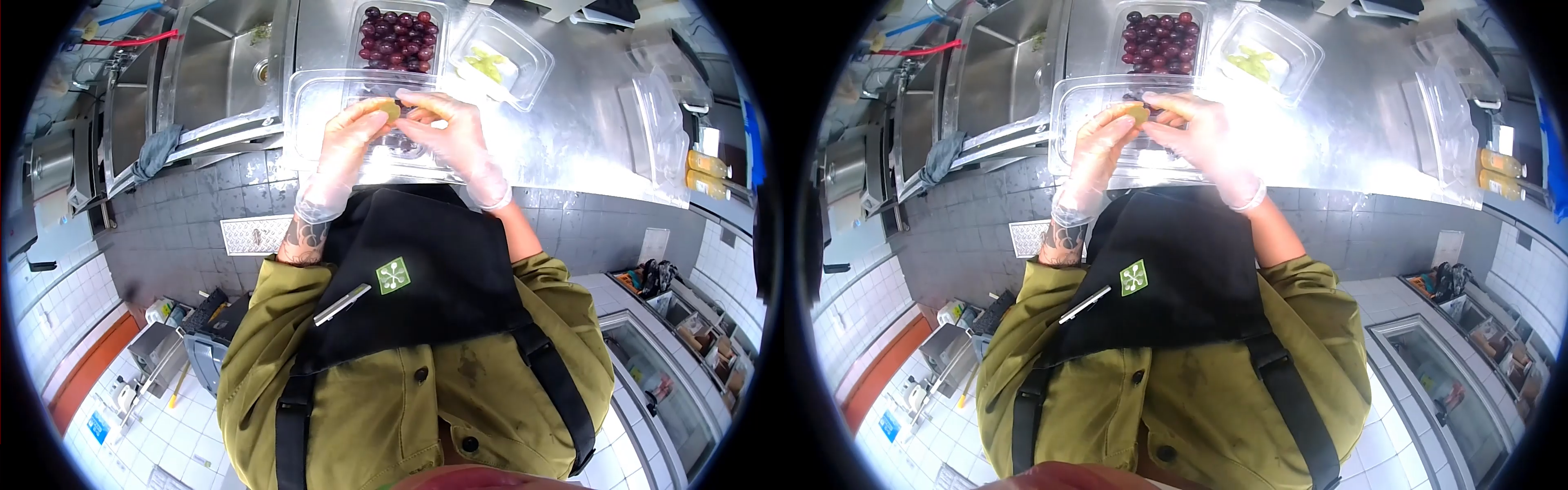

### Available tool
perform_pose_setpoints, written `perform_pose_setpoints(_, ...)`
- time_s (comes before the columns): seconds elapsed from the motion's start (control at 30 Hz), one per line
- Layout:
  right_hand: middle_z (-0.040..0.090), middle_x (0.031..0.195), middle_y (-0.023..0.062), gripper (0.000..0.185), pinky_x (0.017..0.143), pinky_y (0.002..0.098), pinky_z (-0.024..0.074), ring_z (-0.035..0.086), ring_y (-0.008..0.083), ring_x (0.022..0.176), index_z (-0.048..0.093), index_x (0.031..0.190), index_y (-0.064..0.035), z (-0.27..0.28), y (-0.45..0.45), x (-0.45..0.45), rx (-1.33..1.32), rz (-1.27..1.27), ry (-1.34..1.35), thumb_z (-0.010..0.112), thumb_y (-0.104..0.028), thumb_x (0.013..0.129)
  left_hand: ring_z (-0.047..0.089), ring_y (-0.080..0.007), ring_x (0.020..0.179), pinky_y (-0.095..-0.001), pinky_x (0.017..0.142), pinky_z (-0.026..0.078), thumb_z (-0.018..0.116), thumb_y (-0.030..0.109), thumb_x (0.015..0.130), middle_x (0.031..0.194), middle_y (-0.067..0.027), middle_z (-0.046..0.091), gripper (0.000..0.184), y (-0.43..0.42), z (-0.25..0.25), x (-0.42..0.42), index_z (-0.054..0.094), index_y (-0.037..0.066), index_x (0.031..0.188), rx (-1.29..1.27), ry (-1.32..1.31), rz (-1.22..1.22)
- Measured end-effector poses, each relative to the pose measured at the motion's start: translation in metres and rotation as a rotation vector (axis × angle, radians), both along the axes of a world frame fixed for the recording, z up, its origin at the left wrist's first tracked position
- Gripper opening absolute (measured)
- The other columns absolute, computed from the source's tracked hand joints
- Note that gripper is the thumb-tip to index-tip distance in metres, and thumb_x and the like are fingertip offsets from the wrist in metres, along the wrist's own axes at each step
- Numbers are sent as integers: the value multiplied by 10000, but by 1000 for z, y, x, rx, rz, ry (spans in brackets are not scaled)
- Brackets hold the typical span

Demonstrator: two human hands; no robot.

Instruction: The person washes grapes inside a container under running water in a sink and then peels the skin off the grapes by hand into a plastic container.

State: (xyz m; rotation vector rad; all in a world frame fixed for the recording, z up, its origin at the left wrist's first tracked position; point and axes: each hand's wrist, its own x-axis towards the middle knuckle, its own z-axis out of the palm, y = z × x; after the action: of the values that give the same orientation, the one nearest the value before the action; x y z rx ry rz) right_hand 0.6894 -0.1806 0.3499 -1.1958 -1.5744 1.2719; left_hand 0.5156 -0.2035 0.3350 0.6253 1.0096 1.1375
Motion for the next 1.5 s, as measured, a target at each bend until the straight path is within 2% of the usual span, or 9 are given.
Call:
perform_pose_setpoints(0.47,671,753,105,312,614,261,511,640,136,640,667,1037,-66,-16,7,-12,29,-117,-161,698,-132,734,599,-91,836,-204,774,471,607,66,864,961,-67,657,260,4,4,17,613,-40,1101,43,222,-4)
perform_pose_setpoints(0.67,684,798,122,252,630,273,507,643,140,650,673,1014,-56,-13,8,-9,-19,-103,-166,669,-152,780,628,-95,807,-231,740,502,636,86,821,937,-62,672,283,8,17,17,632,3,1092,237,827,-97)
perform_pose_setpoints(0.77,686,818,125,244,650,271,506,651,142,678,676,1013,-57,-3,13,-2,-130,-18,-153,656,-159,793,663,-156,713,-264,678,521,667,99,763,842,-102,674,280,10,18,15,655,14,1030,487,1013,-67)
perform_pose_setpoints(0.83,687,835,127,242,659,269,506,656,144,698,677,1019,-61,-11,19,-2,-230,2,-2,646,-156,799,662,-151,789,-256,727,515,661,84,781,894,-90,674,263,9,19,17,654,20,1036,469,997,-32)
perform_pose_setpoints(0.97,692,849,117,268,659,259,505,651,127,721,667,1056,-74,3,18,1,-107,32,-152,636,-118,794,651,-120,816,-242,737,510,648,71,803,911,-80,677,228,11,23,20,657,13,1023,528,1013,21)
perform_pose_setpoints(1.17,692,828,83,330,638,244,498,619,85,704,656,1099,-94,-2,18,6,-206,60,21,636,-86,770,623,-108,834,-234,765,492,599,5,836,890,-75,674,177,16,18,12,659,-20,1001,148,419,17)
perform_pose_setpoints(1.27,690,809,72,333,627,240,494,609,80,685,658,1093,-90,-5,16,8,-211,58,53,633,-81,761,624,-122,832,-236,771,488,587,-15,839,900,-72,669,186,14,19,10,643,-26,1016,155,289,-7)
perform_pose_setpoints(1.37,689,794,68,306,618,233,490,607,78,670,667,1057,-70,6,15,6,-210,12,-8,638,-76,753,615,-80,783,-212,725,496,612,3,827,867,-60,672,183,14,18,12,630,-26,1007,183,366,-17)
perform_pose_setpoints(1.5,685,770,63,272,618,234,491,605,77,663,678,1013,-63,6,15,5,-194,-10,-8,661,-88,743,624,-120,827,-236,765,491,594,3,843,894,-72,660,203,12,25,16,608,-26,1043,150,439,-57)
